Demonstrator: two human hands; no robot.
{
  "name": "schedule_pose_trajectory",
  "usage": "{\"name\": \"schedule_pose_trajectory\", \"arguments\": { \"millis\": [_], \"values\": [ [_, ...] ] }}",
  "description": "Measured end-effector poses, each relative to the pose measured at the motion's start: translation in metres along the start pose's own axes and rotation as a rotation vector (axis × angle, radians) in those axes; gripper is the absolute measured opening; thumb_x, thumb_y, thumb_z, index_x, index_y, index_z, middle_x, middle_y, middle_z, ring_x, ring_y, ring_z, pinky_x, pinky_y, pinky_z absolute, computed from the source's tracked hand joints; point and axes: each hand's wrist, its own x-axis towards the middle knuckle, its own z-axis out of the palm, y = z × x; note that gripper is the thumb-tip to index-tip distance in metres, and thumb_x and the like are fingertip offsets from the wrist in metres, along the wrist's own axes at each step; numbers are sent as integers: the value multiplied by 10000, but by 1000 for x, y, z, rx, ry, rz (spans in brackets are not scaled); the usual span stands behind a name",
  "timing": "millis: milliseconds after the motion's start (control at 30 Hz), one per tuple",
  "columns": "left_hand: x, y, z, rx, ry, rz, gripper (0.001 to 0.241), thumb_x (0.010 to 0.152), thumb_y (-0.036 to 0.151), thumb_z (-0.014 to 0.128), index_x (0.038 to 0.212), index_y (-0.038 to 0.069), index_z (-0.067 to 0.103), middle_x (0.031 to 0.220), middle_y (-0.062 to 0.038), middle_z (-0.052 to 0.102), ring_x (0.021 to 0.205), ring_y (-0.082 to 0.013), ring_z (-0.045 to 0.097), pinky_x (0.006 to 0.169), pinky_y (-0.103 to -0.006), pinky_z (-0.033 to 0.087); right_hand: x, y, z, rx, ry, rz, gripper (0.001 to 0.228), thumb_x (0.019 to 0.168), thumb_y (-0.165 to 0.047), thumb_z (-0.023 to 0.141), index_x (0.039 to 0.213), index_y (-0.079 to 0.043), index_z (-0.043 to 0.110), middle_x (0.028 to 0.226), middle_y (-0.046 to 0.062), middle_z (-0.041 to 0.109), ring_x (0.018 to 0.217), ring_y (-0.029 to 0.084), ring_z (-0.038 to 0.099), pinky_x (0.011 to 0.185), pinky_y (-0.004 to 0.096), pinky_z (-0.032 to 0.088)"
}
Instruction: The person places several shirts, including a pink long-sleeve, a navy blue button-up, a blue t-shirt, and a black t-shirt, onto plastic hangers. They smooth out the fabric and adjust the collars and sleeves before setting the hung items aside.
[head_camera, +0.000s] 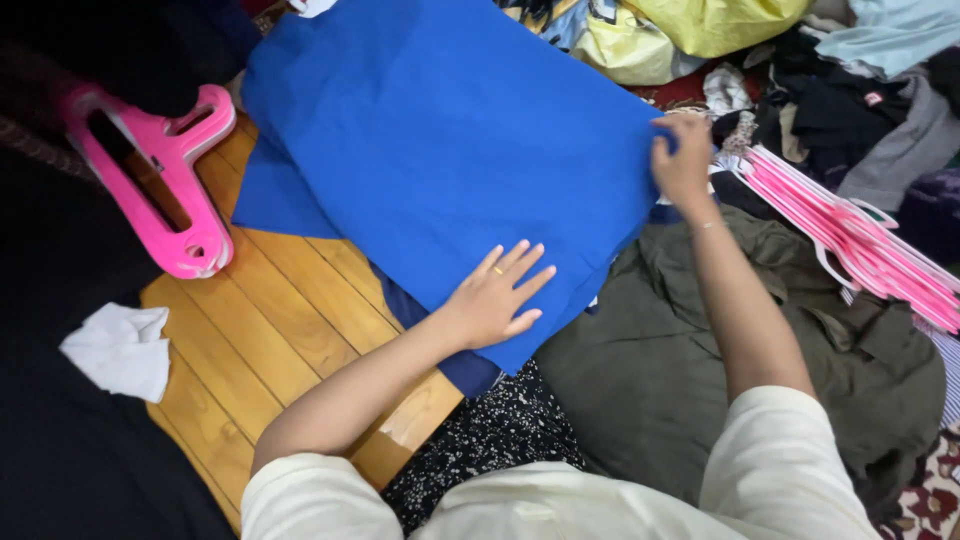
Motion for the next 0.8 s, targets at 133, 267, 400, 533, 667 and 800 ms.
{"name": "schedule_pose_trajectory", "arguments": {
  "millis": [133,267,400,533,667,800],
  "values": [
    [-5,9,-6,-25,-27,-59,652,986,429,550,1563,142,447,1617,-232,380,1526,-446,307,1199,-624,291,14,-117,32,-21,-146,-55,306,912,-21,717,1186,-157,726,1226,104,616,1182,354,584,963,509,435],
    [-15,-7,-29,-459,-25,-39,382,1050,291,525,1403,181,618,1486,-171,548,1428,-425,448,1181,-648,311,28,-191,84,-57,-369,-120,308,932,-187,705,1236,-235,708,1330,50,622,1287,293,567,1057,500,394],
    [-34,-37,-73,-580,265,-455,249,1022,248,583,1175,165,760,1179,-102,763,1185,-317,690,1093,-483,494,50,-244,127,-39,-488,-148,349,945,-272,687,1291,-233,662,1421,65,556,1356,291,524,1098,524,381],
    [-114,-159,-49,-200,513,-882,211,990,239,562,1078,313,739,967,38,745,987,-203,709,916,-387,564,64,-295,149,54,-504,-224,344,956,-234,692,1295,-180,671,1425,113,563,1387,316,505,1123,547,361],
    [-192,-251,-32,298,519,-1110,228,951,178,596,1145,180,716,1083,-104,663,1034,-317,691,905,-440,557,54,-318,178,130,-573,-217,348,958,-224,704,1302,-189,665,1448,106,554,1427,317,468,1153,606,321],
    [-181,-233,-55,397,322,-1288,620,956,274,695,1437,-80,528,1391,-382,524,1171,-506,632,1006,-532,526,52,-323,182,89,-684,-191,348,985,-247,662,1332,-219,645,1455,90,529,1460,302,426,1179,594,281]
  ]
}}
